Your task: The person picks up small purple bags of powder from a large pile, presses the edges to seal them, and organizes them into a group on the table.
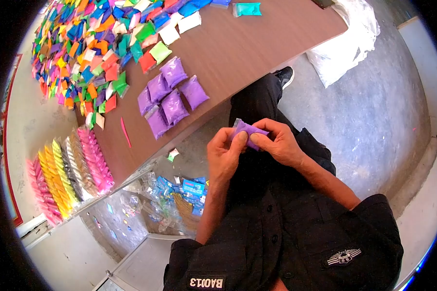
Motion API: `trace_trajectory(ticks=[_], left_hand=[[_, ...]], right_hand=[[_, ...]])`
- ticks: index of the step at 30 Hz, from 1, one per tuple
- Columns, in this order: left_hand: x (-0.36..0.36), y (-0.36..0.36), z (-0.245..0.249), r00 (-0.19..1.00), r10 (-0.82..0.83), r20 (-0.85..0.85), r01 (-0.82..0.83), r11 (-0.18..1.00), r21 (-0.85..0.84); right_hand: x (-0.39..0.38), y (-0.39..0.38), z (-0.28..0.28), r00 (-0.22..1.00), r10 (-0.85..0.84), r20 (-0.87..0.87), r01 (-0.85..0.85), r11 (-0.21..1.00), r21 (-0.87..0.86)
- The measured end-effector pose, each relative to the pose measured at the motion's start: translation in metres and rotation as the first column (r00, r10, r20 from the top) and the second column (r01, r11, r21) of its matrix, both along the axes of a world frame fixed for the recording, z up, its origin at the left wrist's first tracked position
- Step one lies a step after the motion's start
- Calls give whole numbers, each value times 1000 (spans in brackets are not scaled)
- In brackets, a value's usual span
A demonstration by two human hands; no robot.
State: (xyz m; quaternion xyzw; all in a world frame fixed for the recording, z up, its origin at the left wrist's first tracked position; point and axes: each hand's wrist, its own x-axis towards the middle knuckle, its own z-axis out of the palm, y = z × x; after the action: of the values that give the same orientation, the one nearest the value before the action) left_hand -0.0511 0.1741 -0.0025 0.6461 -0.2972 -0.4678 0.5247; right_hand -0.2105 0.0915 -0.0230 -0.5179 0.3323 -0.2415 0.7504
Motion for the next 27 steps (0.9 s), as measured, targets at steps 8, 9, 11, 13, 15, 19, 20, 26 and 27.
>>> trace_trajectory(ticks=[8, 9, 11, 13, 15, 19, 20, 26, 27], left_hand=[[3, 2, 4, 999, -12, 35, 11, 1000, 7], [3, 1, 5, 999, -21, 44, 20, 999, 27], [3, 1, 3, 1000, -25, 10, 25, 999, 24], [2, 1, 0, 999, -33, -26, 34, 999, 21], [1, 2, -3, 1000, -14, -7, 14, 1000, 2], [1, 2, -2, 1000, 8, 9, -7, 999, -36], [0, 2, -2, 1000, 13, 22, -12, 999, -51], [2, 0, 0, 1000, -12, -1, 12, 1000, -10], [1, -1, 2, 1000, -21, 14, 21, 1000, -13]], right_hand=[[-1, -1, -3, 1000, 15, 8, -14, 998, -66], [-2, -2, -3, 1000, 15, -1, -15, 996, -90], [-1, 0, -2, 1000, 28, 0, -28, 992, -120], [0, -1, -2, 999, 36, -1, -35, 988, -149], [0, -3, -1, 997, 65, -40, -71, 985, -156], [1, 1, 3, 997, 64, -53, -69, 992, -107], [1, 2, 2, 999, 47, -24, -49, 996, -80], [0, -1, 1, 999, 24, -23, -26, 995, -95], [0, -1, 0, 999, 22, -45, -27, 993, -115]])
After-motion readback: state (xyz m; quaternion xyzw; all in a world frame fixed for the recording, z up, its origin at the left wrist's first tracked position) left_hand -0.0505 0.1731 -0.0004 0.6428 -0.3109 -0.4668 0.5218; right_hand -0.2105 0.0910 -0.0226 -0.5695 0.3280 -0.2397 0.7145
